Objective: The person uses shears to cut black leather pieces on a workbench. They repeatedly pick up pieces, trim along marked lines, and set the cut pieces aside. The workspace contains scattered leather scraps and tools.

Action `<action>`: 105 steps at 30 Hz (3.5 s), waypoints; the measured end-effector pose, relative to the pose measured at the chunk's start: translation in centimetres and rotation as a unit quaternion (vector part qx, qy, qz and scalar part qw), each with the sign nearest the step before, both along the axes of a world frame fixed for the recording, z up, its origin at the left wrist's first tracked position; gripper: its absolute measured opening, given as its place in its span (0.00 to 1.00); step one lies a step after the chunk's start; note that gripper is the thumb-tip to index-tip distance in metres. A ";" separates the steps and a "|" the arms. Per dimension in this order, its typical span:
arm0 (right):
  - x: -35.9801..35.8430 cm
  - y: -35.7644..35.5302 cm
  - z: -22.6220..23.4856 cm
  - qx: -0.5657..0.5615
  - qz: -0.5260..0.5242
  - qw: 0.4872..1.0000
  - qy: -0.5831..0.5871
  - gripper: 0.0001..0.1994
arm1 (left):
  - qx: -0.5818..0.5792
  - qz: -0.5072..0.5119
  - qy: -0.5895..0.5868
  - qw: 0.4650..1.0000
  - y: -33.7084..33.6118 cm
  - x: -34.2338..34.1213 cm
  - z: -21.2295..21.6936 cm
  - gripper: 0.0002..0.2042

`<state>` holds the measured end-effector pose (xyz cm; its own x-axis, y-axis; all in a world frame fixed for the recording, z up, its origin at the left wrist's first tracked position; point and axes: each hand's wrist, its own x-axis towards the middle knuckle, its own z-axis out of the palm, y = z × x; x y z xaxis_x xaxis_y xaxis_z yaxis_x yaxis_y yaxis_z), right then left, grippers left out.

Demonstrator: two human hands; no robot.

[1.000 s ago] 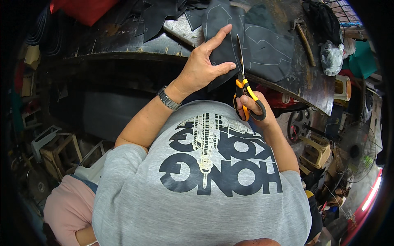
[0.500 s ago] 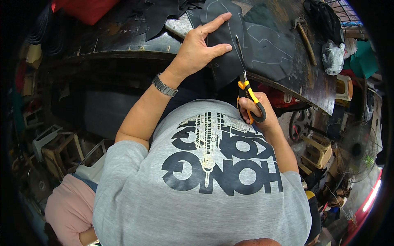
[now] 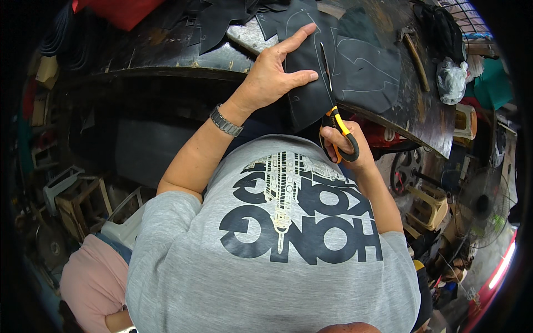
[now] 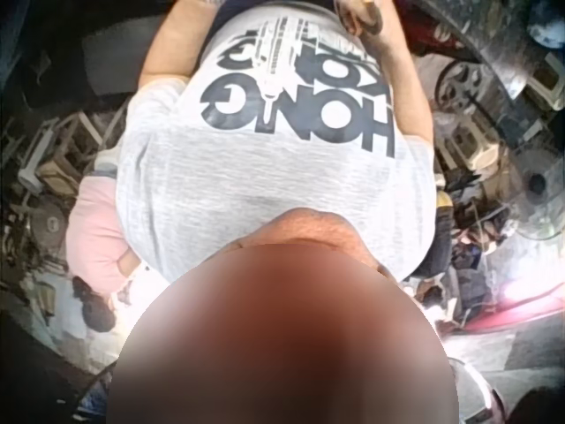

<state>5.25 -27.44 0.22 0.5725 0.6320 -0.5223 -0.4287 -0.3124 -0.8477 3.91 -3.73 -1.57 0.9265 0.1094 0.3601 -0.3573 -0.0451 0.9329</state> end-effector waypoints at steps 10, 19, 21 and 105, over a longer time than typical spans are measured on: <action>-0.1 0.2 0.7 -0.052 0.027 0.998 -0.009 0.19 | -0.048 0.009 0.045 0.998 1.2 0.7 0.2 0.31; 1.0 1.5 -0.2 0.043 0.014 0.999 0.010 0.21 | -0.021 0.008 -0.001 1.000 0.0 0.0 0.6 0.34; 0.8 1.5 -0.4 0.046 0.013 0.999 0.007 0.21 | -0.014 0.011 -0.003 1.000 0.1 0.0 0.4 0.34; -3.6 1.5 -3.3 0.133 -0.162 0.973 0.096 0.17 | -0.154 0.053 0.034 0.986 -5.3 -1.0 0.5 0.23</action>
